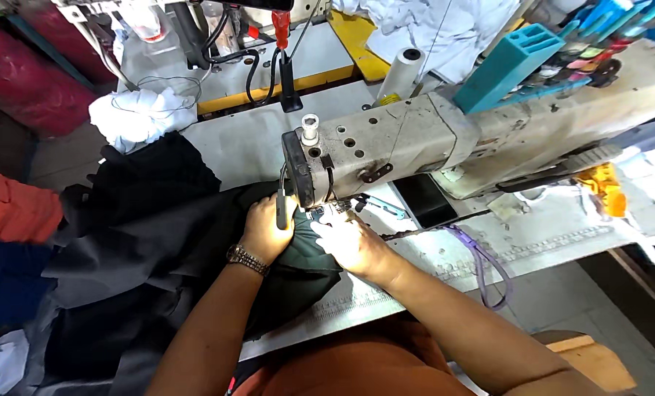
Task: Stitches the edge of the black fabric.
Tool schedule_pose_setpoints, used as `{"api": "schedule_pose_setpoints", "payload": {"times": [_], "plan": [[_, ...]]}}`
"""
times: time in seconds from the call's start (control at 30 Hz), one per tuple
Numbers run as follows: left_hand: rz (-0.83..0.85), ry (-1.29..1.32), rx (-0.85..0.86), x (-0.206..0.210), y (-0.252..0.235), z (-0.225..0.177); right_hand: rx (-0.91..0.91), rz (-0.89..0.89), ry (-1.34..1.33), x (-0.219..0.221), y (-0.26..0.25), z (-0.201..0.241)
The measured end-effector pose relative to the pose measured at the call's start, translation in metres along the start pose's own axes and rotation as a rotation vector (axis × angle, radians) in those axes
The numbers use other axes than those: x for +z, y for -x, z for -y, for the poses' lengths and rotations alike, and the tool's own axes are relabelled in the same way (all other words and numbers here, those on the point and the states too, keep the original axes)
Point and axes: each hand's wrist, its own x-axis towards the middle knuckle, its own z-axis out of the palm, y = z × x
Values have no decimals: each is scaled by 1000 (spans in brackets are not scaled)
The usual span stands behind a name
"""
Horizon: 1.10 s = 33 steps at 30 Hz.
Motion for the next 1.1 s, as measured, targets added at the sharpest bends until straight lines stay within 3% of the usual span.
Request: {"api": "schedule_pose_setpoints", "payload": {"times": [1.1], "plan": [[-29,-76,6,4,3,2,-52,-17,21,0,1,-2]]}}
